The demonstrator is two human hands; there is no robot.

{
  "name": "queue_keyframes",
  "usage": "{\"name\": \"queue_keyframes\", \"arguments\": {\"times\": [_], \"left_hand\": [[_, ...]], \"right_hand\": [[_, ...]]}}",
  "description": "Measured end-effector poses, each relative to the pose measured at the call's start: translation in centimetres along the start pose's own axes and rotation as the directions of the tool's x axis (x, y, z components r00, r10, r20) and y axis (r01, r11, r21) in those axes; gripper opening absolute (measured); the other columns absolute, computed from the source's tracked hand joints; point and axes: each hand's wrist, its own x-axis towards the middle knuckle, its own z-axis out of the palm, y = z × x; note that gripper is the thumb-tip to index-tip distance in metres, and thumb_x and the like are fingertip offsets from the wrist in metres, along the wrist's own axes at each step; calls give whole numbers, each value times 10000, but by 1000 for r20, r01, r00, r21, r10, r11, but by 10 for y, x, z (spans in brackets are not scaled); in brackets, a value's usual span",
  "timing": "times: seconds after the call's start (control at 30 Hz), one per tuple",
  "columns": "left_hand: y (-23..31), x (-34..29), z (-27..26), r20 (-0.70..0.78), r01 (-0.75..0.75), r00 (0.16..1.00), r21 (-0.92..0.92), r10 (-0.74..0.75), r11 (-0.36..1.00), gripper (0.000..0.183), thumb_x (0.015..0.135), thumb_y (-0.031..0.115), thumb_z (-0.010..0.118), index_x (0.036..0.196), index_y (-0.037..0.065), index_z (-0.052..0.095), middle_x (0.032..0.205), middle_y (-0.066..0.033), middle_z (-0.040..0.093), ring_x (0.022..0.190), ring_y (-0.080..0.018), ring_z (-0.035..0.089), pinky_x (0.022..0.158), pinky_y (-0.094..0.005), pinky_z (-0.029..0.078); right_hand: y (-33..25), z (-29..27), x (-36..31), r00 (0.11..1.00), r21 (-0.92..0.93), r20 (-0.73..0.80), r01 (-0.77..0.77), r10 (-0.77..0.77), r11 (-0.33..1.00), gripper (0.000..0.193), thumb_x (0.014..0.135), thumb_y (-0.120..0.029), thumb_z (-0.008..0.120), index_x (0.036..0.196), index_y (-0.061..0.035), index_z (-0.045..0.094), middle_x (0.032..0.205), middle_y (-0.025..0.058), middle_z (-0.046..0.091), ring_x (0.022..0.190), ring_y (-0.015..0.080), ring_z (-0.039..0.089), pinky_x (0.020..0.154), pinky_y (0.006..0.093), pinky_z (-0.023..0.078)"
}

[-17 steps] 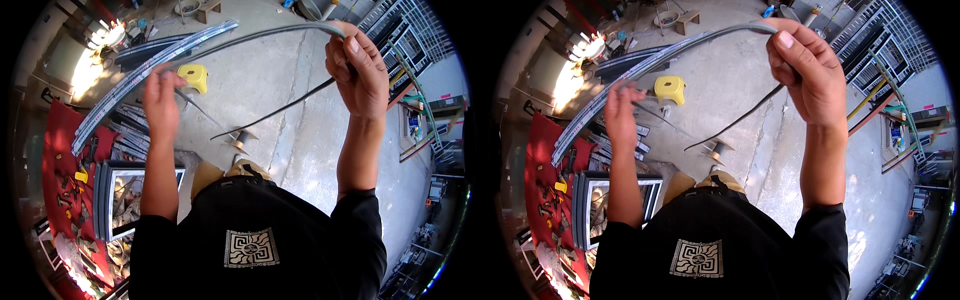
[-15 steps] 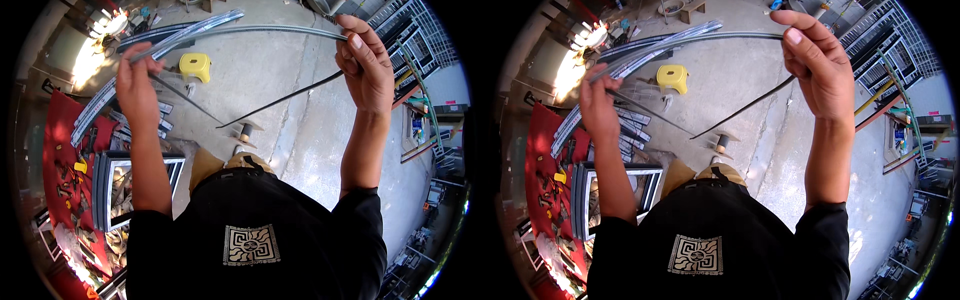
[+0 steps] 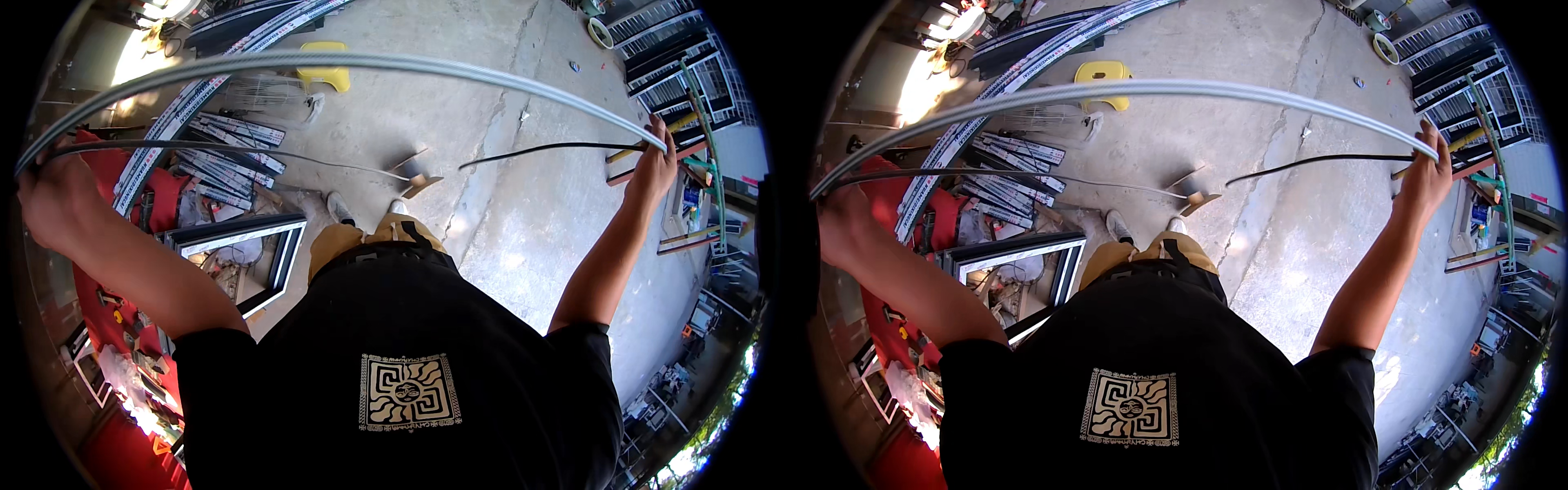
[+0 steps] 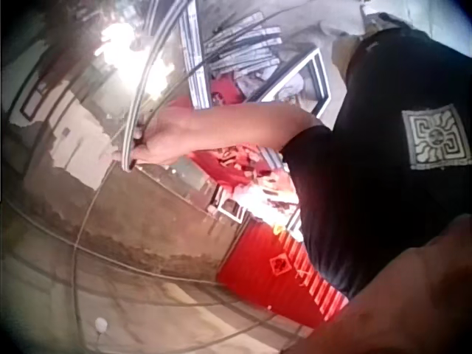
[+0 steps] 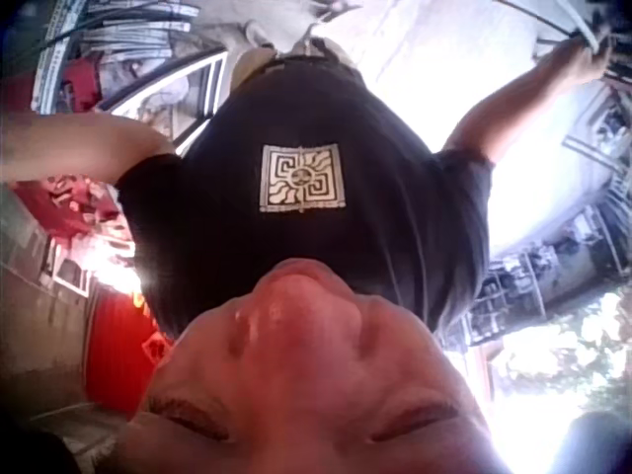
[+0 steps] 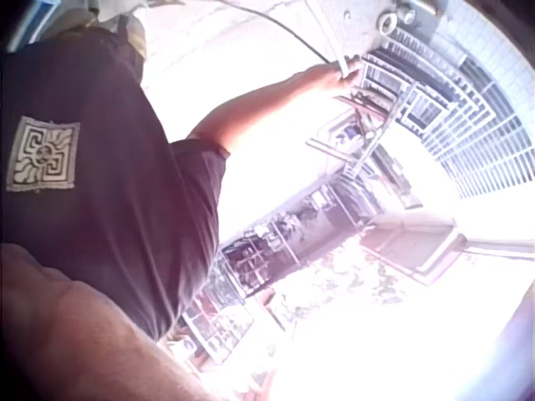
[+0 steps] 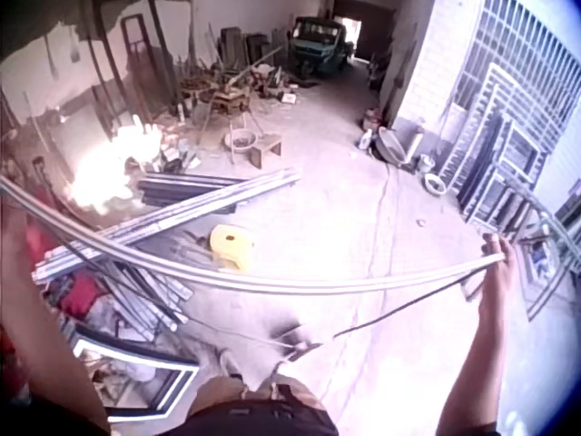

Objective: The person carries window frame components, then picks up a spool of rubber gasket material and uncoils a length of it by hand.

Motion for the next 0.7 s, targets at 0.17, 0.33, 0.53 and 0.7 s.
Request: {"name": "queue_keyframes", "arguments": {"times": [0.17, 0.33, 0.53, 0.7], "left_hand": [[-46, -86, 6, -163, 218, 974, 518, -154, 827, 347, 1094, 196, 600, 1358, -27, 639, 990, -78, 643, 904, -163, 635, 879, -321, 537], [-133, -227, -52, 208, 60, 520, 959, -828, 279, 332, 1080, 238, 589, 1340, 59, 693, 1210, -193, 716, 1141, -371, 678, 994, -442, 522], [-149, -334, -64, 438, 4, -117, 898, -891, 441, 432, 1059, 219, 626, 1461, 64, 598, 1310, -176, 684, 1209, -293, 678, 1037, -426, 525], [-153, -313, -38, 387, 523, 116, 759, -915, 387, 475, 1151, 337, 483, 1502, 25, 556, 1394, -163, 665, 1295, -263, 643, 1107, -403, 500]], "right_hand": [[43, 1, -11, 984, 181, -27, -171, 179, 969, 532, 1129, -442, 508, 1261, 16, 746, 1112, 95, 704, 1074, 191, 604, 1000, 365, 453], [38, 70, -66, 962, 180, 103, -268, 252, 947, 613, 1136, -535, 400, 1345, -49, 710, 1204, 83, 683, 1093, 180, 588, 981, 344, 461], [-60, 175, -132, 917, 321, 377, -263, 131, 910, 691, 1144, -563, 354, 1435, 14, 597, 1391, 168, 622, 1297, 267, 585, 1145, 439, 464], [-123, 235, -227, 574, 359, 774, -49, -268, 932, 712, 1128, -592, 377, 1396, 30, 597, 1352, 166, 615, 1284, 287, 588, 1123, 433, 463]]}}
